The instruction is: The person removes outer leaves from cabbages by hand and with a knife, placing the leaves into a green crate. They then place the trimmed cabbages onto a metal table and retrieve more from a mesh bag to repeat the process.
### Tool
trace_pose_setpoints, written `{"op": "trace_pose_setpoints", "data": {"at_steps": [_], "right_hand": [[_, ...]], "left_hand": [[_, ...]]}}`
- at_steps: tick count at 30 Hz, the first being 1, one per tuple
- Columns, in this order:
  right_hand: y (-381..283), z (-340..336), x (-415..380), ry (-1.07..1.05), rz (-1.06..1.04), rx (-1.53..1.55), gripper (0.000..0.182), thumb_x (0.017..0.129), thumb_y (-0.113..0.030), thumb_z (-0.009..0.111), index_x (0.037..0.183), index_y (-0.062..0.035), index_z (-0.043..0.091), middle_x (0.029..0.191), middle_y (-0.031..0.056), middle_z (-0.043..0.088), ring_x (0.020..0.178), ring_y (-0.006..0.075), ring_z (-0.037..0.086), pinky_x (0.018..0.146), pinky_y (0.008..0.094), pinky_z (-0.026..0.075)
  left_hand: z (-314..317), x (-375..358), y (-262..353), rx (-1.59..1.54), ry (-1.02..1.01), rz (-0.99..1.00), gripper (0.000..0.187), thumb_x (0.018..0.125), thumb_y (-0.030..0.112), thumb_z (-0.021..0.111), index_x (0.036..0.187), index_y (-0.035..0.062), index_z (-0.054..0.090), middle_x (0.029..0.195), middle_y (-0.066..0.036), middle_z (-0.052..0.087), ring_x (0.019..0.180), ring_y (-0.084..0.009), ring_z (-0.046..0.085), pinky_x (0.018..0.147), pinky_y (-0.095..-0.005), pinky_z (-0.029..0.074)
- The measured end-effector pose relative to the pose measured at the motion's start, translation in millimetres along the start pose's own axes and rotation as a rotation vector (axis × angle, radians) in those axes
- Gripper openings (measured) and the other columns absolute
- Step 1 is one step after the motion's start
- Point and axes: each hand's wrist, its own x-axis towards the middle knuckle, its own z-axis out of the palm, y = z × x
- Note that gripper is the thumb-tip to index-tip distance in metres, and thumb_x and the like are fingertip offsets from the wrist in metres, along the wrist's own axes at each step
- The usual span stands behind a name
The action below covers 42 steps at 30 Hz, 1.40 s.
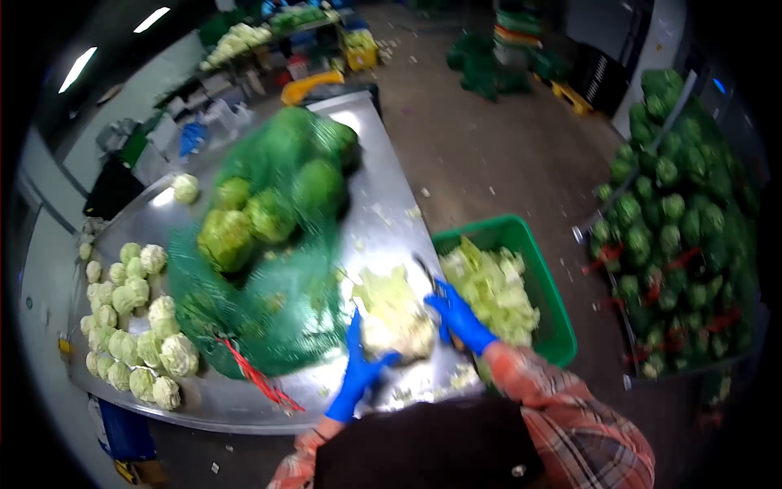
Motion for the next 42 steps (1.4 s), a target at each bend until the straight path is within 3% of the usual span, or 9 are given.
{"op": "trace_pose_setpoints", "data": {"at_steps": [2,4,7,11,18,23,30,35,42], "right_hand": [[18.9,10.6,0.2,-0.036,-0.169,-0.217,0.057,0.095,-0.032,0.058,0.145,-0.0115,0.036,0.105,0.0103,0.062,0.049,0.0109,0.048,0.044,0.0249,0.040],[-33.0,18.0,-24.6,-0.110,0.134,-0.191,0.056,0.096,-0.033,0.057,0.144,-0.0115,0.038,0.119,0.0143,0.060,0.061,0.0147,0.056,0.057,0.0284,0.048],[-24.6,10.2,-14.8,-0.023,-0.434,-0.636,0.067,0.093,-0.042,0.057,0.148,-0.0159,0.029,0.136,0.0224,0.050,0.093,0.0314,0.066,0.081,0.0393,0.052],[-47.5,19.3,-28.9,-0.150,-0.432,-1.077,0.071,0.093,-0.051,0.050,0.150,-0.0202,0.022,0.141,0.0206,0.044,0.096,0.0392,0.063,0.078,0.0444,0.052],[-31.9,4.0,4.2,-0.164,-0.384,-0.948,0.056,0.095,-0.048,0.048,0.141,-0.0184,0.041,0.125,0.0203,0.056,0.101,0.0406,0.061,0.081,0.0447,0.051],[-38.0,-16.5,27.9,-0.058,0.024,-0.394,0.046,0.100,-0.042,0.044,0.120,-0.0006,0.051,0.100,0.0167,0.065,0.093,0.0215,0.063,0.083,0.0354,0.049],[-28.6,-12.6,22.2,-0.083,0.044,-0.435,0.054,0.084,-0.038,0.071,0.127,-0.0094,0.054,0.088,0.0066,0.068,0.065,0.0101,0.059,0.058,0.0260,0.049],[6.9,-13.9,47.0,0.185,-0.309,-0.839,0.047,0.083,-0.040,0.068,0.112,-0.0039,0.058,0.089,0.0212,0.067,0.080,0.0392,0.065,0.066,0.0428,0.052],[41.1,-13.9,55.4,0.162,-0.329,-0.619,0.042,0.084,-0.041,0.067,0.107,-0.0077,0.058,0.083,0.0208,0.066,0.077,0.0384,0.066,0.065,0.0436,0.051]], "left_hand": [[21.8,-0.6,17.3,0.287,0.126,0.090,0.134,0.056,0.043,0.091,0.149,-0.0032,0.007,0.151,-0.023,0.015,0.139,-0.0342,0.023,0.112,-0.0438,0.026],[11.7,16.3,9.1,0.383,0.078,0.178,0.136,0.055,0.047,0.091,0.148,-0.0051,0.006,0.149,-0.025,0.020,0.138,-0.0364,0.026,0.112,-0.0446,0.027],[5.8,34.7,14.8,0.400,0.040,0.173,0.139,0.053,0.049,0.091,0.147,-0.0086,0.006,0.147,-0.028,0.024,0.136,-0.0372,0.031,0.111,-0.0436,0.030],[17.2,36.9,22.5,0.357,0.122,-0.002,0.135,0.055,0.055,0.087,0.142,-0.0154,0.013,0.144,-0.034,0.029,0.135,-0.0393,0.033,0.110,-0.0419,0.031],[31.0,43.3,44.5,0.458,0.170,0.080,0.123,0.055,0.052,0.088,0.136,-0.0166,0.027,0.127,-0.032,0.048,0.117,-0.0395,0.053,0.098,-0.0435,0.044],[43.3,50.3,42.7,0.666,0.118,0.201,0.126,0.052,0.057,0.087,0.138,-0.0133,0.027,0.122,-0.030,0.051,0.111,-0.0390,0.055,0.094,-0.0441,0.047],[24.1,37.7,38.8,0.597,0.035,0.213,0.121,0.054,0.055,0.086,0.137,-0.0142,0.030,0.129,-0.031,0.047,0.121,-0.0422,0.047,0.103,-0.0464,0.038],[24.7,28.6,36.2,0.498,0.017,0.195,0.120,0.054,0.054,0.086,0.140,-0.0085,0.030,0.136,-0.029,0.042,0.125,-0.0417,0.043,0.107,-0.0461,0.034],[-0.2,-11.1,17.7,0.104,0.079,0.036,0.119,0.056,0.039,0.091,0.142,-0.0058,0.022,0.136,-0.023,0.041,0.126,-0.0322,0.044,0.106,-0.0396,0.037]]}}
